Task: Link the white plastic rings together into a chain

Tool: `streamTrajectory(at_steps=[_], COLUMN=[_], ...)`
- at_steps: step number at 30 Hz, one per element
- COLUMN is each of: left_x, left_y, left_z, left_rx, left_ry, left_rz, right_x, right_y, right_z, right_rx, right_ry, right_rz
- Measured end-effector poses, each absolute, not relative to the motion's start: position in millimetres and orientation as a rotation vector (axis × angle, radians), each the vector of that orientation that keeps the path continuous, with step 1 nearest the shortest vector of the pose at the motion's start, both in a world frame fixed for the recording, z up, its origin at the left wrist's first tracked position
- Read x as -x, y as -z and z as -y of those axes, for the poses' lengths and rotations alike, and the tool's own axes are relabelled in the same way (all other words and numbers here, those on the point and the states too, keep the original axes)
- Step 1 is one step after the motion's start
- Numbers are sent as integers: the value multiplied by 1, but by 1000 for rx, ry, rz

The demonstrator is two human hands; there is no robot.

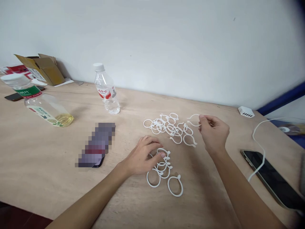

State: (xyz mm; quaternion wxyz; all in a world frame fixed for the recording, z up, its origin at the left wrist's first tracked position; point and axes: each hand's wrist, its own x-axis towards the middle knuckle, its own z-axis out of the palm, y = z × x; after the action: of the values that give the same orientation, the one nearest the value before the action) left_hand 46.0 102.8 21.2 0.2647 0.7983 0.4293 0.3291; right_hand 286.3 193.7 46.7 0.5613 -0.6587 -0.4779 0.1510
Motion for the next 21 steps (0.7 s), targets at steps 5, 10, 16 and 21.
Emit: streamTrajectory(at_steps=[5,10,16,21], left_x=[-47,-45,-45,-46], left_y=[-21,-18,-14,-12], left_z=[-104,-105,-106,-107], left_rx=[-2103,-1977,-1931,-1880], left_ry=[-918,-1012,-1110,-1208], left_rz=[-1178,-1203,-1208,-1231], right_x=[-259,-224,-214,-213], right_y=[-51,-35,-24,-26], right_z=[-162,-122,-104,-101], right_rx=[1307,1158,1150,1132], right_ry=[-776,-1126,-897,-500], right_rz=[985,1153,1650,1902])
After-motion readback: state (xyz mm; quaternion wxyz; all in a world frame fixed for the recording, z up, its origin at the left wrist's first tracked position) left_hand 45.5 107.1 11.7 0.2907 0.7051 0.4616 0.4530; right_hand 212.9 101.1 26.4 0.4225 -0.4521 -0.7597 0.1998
